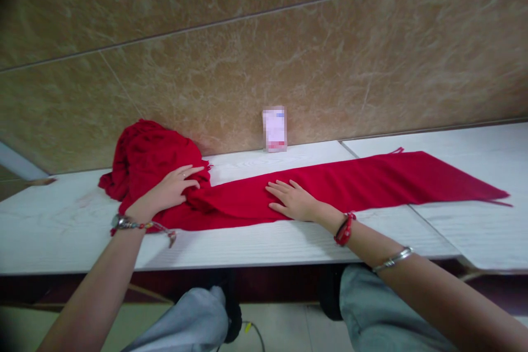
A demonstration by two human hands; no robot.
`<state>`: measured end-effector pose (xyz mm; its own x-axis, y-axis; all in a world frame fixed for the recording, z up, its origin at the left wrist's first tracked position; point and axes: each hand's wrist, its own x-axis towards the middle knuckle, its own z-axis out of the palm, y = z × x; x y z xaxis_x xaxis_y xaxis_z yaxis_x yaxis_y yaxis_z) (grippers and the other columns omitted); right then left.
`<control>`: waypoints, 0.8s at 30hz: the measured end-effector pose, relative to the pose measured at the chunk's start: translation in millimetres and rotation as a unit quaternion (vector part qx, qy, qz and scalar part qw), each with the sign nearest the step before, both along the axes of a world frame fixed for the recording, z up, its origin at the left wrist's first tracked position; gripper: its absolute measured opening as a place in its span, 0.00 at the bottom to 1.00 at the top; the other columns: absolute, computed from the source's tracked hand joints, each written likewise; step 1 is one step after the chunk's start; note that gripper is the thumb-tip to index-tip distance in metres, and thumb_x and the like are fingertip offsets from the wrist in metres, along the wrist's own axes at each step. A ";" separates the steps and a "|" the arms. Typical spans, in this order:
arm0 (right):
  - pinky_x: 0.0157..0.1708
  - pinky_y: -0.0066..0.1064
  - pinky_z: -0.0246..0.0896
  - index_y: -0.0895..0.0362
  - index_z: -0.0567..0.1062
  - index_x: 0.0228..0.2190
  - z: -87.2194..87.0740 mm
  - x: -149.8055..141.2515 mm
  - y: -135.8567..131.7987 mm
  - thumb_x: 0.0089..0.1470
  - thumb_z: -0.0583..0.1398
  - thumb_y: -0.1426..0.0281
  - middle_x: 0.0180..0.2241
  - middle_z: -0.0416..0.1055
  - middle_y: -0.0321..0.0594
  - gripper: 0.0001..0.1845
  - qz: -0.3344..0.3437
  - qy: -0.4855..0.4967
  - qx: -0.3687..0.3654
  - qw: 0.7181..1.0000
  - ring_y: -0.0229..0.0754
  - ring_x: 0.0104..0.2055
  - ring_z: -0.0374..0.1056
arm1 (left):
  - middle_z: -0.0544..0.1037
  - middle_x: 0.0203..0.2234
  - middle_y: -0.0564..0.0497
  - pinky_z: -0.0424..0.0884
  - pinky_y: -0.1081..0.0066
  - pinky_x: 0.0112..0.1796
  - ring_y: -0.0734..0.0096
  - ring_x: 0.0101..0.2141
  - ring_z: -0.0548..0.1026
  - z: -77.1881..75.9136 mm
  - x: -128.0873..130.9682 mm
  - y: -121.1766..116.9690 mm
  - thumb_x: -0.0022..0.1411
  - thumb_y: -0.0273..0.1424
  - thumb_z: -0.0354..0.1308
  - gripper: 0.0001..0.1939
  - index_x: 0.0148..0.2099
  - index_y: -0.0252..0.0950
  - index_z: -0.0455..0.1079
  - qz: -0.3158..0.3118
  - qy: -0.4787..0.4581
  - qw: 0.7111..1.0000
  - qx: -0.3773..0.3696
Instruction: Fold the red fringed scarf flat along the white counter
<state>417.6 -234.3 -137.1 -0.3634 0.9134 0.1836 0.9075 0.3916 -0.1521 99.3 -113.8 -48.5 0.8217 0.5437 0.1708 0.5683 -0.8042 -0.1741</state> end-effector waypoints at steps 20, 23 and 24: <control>0.55 0.47 0.44 0.57 0.55 0.57 -1.2 0.8 -0.7 0.58 0.43 0.56 0.58 0.53 0.44 0.30 0.008 -0.002 0.023 1.000 0.48 0.59 0.48 | 0.67 0.35 0.46 0.62 0.66 0.42 0.64 0.37 0.67 41.7 -46.5 2.7 0.46 0.18 0.45 0.14 0.35 0.34 0.65 0.149 -0.089 0.967 0.188; 0.55 0.48 0.44 0.56 0.54 0.57 -2.1 1.7 -0.2 0.57 0.43 0.55 0.58 0.53 0.44 0.30 0.007 0.002 0.027 1.000 0.48 0.60 0.47 | 0.68 0.33 0.47 0.62 0.66 0.40 0.65 0.34 0.67 44.3 -53.7 -0.2 0.47 0.19 0.46 0.14 0.37 0.33 0.65 0.203 -0.093 0.953 0.206; 0.55 0.48 0.44 0.56 0.54 0.57 -2.6 2.0 0.1 0.57 0.43 0.55 0.58 0.53 0.45 0.30 0.008 0.001 0.027 1.000 0.48 0.60 0.47 | 0.68 0.32 0.49 0.63 0.67 0.39 0.66 0.33 0.67 44.6 -54.4 -0.9 0.46 0.20 0.47 0.15 0.38 0.34 0.65 0.203 -0.110 0.954 0.189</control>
